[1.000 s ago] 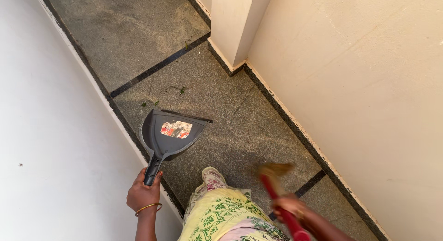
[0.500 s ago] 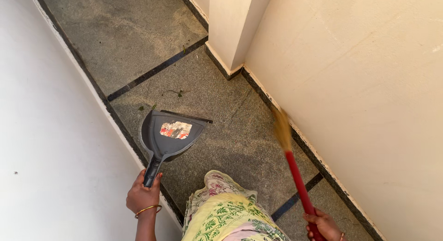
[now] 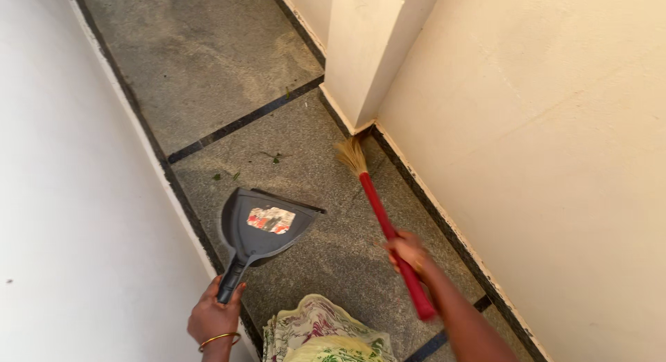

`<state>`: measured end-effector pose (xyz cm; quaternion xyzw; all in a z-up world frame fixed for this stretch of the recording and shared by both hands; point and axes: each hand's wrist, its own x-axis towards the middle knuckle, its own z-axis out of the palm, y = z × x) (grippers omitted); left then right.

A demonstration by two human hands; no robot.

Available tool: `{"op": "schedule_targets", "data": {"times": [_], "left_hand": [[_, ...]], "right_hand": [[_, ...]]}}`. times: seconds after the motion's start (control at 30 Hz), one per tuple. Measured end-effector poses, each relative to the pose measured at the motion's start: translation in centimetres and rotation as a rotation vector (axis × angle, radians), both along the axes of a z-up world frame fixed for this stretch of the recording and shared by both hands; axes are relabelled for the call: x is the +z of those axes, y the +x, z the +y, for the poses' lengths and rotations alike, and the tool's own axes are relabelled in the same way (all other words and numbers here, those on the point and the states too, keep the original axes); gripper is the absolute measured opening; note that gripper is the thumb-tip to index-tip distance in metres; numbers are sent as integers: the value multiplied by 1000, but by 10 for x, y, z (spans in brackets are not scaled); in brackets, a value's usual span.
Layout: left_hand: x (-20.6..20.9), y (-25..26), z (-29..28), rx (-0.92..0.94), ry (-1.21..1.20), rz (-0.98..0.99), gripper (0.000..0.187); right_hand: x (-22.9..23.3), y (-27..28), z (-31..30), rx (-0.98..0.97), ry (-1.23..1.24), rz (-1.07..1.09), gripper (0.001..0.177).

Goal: The person sweeps debris from a stone-tiled floor into a dustpan using a small broom and a long-handled brush.

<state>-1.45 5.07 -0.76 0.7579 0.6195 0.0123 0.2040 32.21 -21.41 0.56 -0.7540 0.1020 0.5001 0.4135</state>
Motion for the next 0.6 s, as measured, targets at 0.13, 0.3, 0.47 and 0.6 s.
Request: {"op": "schedule_targets", "data": {"times": [0.13, 0.3, 0.47, 0.6], "left_hand": [[-3, 5, 3, -35, 113, -42, 55], [0, 10, -1, 11, -33, 32, 57], [-1, 9, -1, -8, -15, 26, 60], [-7, 3, 3, -52, 85, -34, 58]], "right_hand": [[23, -13, -47, -100, -207, -61, 63], [-25, 1, -34, 199, -261, 12, 68], [-13, -30, -100, 224, -170, 10, 78], [-18, -77, -130, -133, -313, 119, 84]]}}
